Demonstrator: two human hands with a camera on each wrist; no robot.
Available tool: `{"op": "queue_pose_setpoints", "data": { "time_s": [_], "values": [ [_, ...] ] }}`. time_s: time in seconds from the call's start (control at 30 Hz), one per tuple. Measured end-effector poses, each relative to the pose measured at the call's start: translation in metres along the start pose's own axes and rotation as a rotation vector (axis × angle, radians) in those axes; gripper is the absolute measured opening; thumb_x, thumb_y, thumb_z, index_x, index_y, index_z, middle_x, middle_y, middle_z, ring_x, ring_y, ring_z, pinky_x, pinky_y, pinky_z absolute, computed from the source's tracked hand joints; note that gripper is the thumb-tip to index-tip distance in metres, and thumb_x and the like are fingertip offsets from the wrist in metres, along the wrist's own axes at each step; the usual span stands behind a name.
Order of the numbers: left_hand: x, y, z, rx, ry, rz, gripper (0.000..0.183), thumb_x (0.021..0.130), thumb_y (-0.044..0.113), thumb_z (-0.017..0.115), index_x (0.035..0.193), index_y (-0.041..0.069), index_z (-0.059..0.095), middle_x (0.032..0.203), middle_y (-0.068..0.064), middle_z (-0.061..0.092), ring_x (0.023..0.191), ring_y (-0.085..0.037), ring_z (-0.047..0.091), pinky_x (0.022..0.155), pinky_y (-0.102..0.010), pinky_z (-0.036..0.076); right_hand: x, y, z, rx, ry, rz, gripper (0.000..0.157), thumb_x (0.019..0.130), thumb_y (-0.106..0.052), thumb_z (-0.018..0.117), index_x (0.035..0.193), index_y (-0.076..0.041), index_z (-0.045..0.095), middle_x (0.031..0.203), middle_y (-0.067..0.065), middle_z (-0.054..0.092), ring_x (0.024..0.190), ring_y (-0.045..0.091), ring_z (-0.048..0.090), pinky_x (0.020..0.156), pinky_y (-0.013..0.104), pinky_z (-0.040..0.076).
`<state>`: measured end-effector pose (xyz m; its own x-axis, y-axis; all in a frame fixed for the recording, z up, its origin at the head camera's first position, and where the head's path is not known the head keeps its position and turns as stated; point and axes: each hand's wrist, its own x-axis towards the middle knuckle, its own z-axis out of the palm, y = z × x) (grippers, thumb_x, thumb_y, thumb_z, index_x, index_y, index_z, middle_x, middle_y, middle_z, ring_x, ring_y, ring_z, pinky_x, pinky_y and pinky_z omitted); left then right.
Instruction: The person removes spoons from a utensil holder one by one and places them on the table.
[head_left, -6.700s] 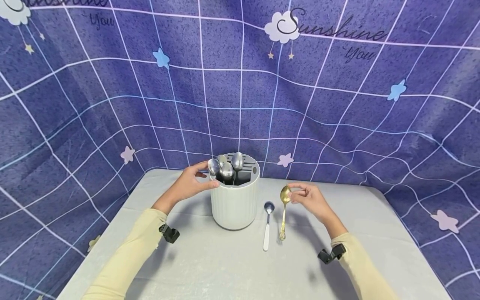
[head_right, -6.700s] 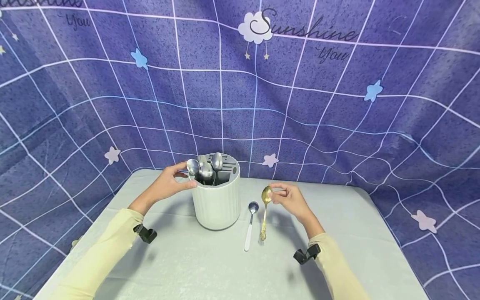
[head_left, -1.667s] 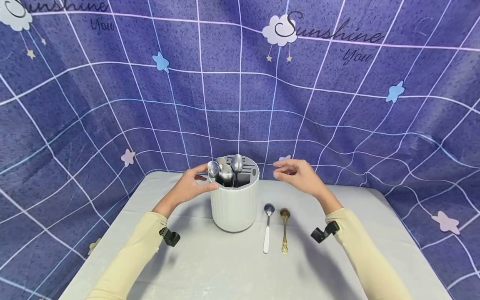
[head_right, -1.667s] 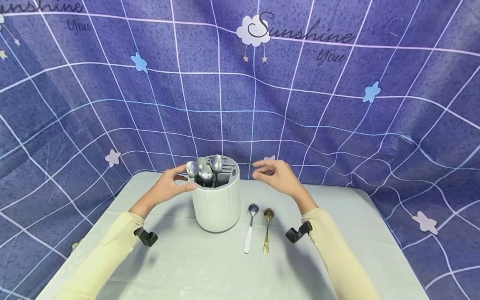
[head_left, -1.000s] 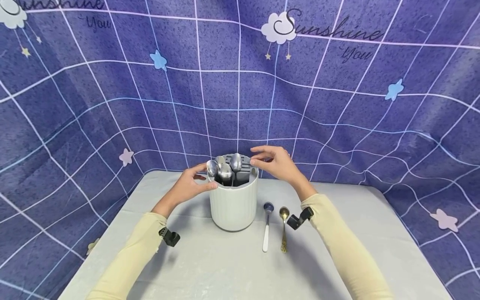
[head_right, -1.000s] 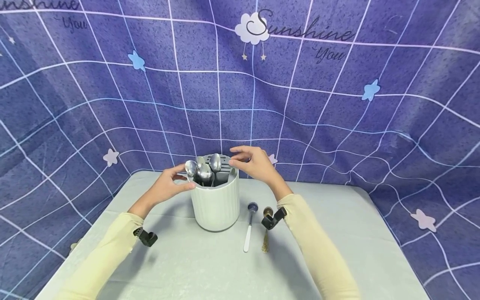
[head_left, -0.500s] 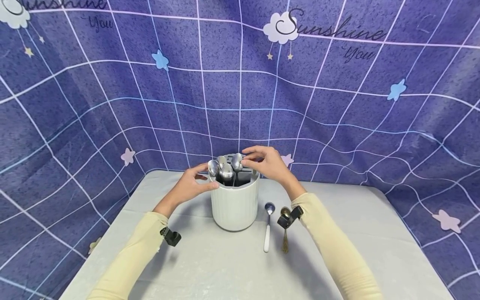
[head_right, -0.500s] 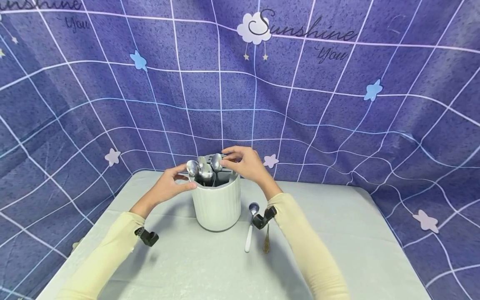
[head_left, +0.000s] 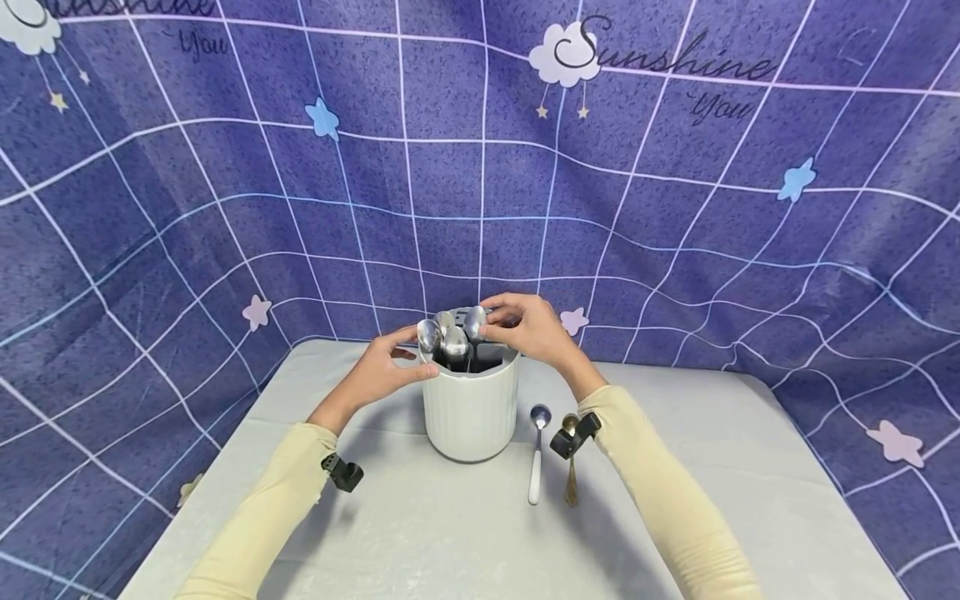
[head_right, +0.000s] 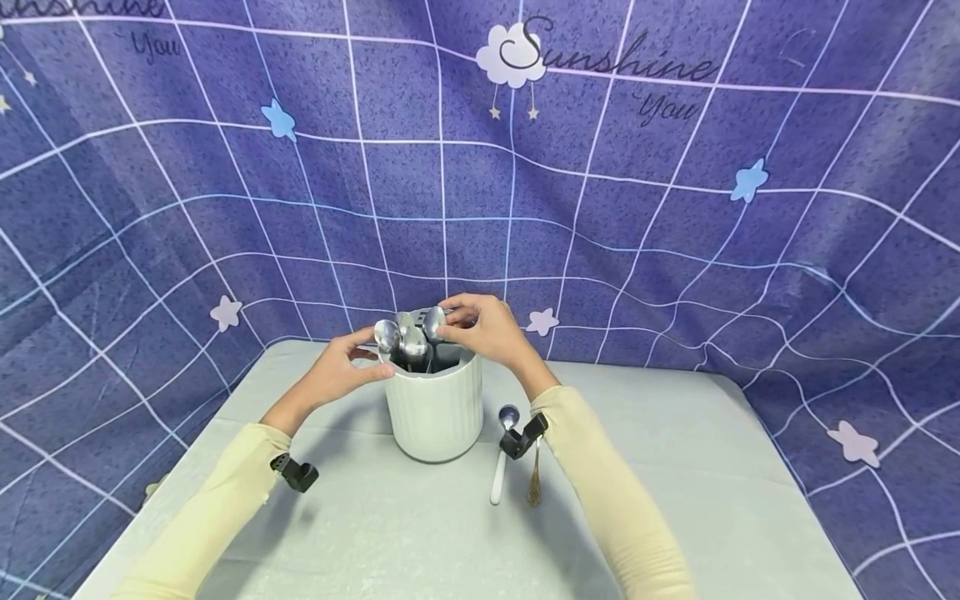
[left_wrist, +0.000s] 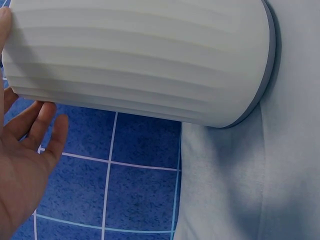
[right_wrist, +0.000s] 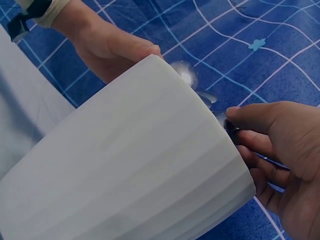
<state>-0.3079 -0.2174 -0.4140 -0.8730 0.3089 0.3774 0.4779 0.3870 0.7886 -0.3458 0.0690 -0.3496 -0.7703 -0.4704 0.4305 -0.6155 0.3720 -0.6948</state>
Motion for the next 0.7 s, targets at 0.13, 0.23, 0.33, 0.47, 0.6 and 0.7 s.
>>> {"op": "queue_pose_setpoints", "data": {
  "time_s": [0.13, 0.23, 0.33, 0.47, 0.6, 0.7],
  "values": [
    [-0.0006, 0.0, 0.0003, -0.006, -0.001, 0.001, 0.07, 0.085, 0.019, 0.085, 0.145, 0.001, 0.054, 0.137, -0.017, 0.062, 0.125, -0.031, 0.057, 0.104, -0.05, 0.052, -0.0008, -0.0016, 0.001, 0.0, -0.011, 0.012, 0.036, 0.086, -0.018, 0.084, 0.12, -0.011, 0.074, 0.095, 0.003, 0.079, 0.088, 0.016, 0.074, 0.077, 0.031, 0.059],
    [-0.0012, 0.0002, 0.0006, -0.009, 0.002, 0.0, 0.07, 0.085, 0.019, 0.085, 0.145, 0.0, 0.054, 0.137, -0.017, 0.062, 0.125, -0.031, 0.057, 0.104, -0.052, 0.051, -0.002, -0.0025, 0.001, 0.014, -0.017, 0.023, 0.036, 0.087, -0.017, 0.083, 0.121, -0.011, 0.074, 0.095, 0.003, 0.079, 0.089, 0.016, 0.075, 0.076, 0.03, 0.059],
    [-0.0016, 0.0003, 0.0005, -0.005, 0.005, -0.003, 0.071, 0.084, 0.018, 0.085, 0.145, 0.0, 0.054, 0.138, -0.017, 0.062, 0.125, -0.031, 0.057, 0.104, -0.052, 0.051, -0.0032, -0.0031, 0.0006, 0.028, -0.017, 0.028, 0.034, 0.087, -0.016, 0.083, 0.12, -0.011, 0.073, 0.095, 0.004, 0.079, 0.089, 0.018, 0.075, 0.074, 0.029, 0.06],
    [-0.0013, -0.001, 0.0005, -0.004, 0.005, -0.003, 0.07, 0.085, 0.017, 0.085, 0.146, 0.0, 0.054, 0.14, -0.017, 0.061, 0.126, -0.03, 0.057, 0.104, -0.052, 0.051, -0.0046, -0.0041, -0.0001, 0.036, -0.014, 0.03, 0.034, 0.088, -0.015, 0.083, 0.119, -0.01, 0.073, 0.095, 0.005, 0.079, 0.088, 0.018, 0.075, 0.072, 0.028, 0.061],
    [-0.0017, 0.0006, 0.0004, -0.006, 0.003, 0.0, 0.071, 0.085, 0.018, 0.085, 0.146, -0.001, 0.053, 0.142, -0.018, 0.06, 0.126, -0.031, 0.056, 0.104, -0.052, 0.051, -0.0064, -0.0053, -0.0009, 0.045, -0.022, 0.031, 0.034, 0.089, -0.013, 0.081, 0.12, -0.009, 0.071, 0.095, 0.007, 0.079, 0.083, 0.018, 0.076, 0.069, 0.028, 0.061],
    [-0.0021, 0.0018, 0.0005, -0.003, 0.001, 0.001, 0.071, 0.085, 0.02, 0.085, 0.146, -0.001, 0.053, 0.143, -0.018, 0.059, 0.127, -0.031, 0.056, 0.104, -0.05, 0.052, -0.008, -0.0061, -0.0019, 0.057, -0.03, 0.033, 0.034, 0.089, -0.012, 0.08, 0.121, -0.008, 0.07, 0.093, 0.007, 0.079, 0.08, 0.017, 0.075, 0.067, 0.028, 0.061]
  ]
}}
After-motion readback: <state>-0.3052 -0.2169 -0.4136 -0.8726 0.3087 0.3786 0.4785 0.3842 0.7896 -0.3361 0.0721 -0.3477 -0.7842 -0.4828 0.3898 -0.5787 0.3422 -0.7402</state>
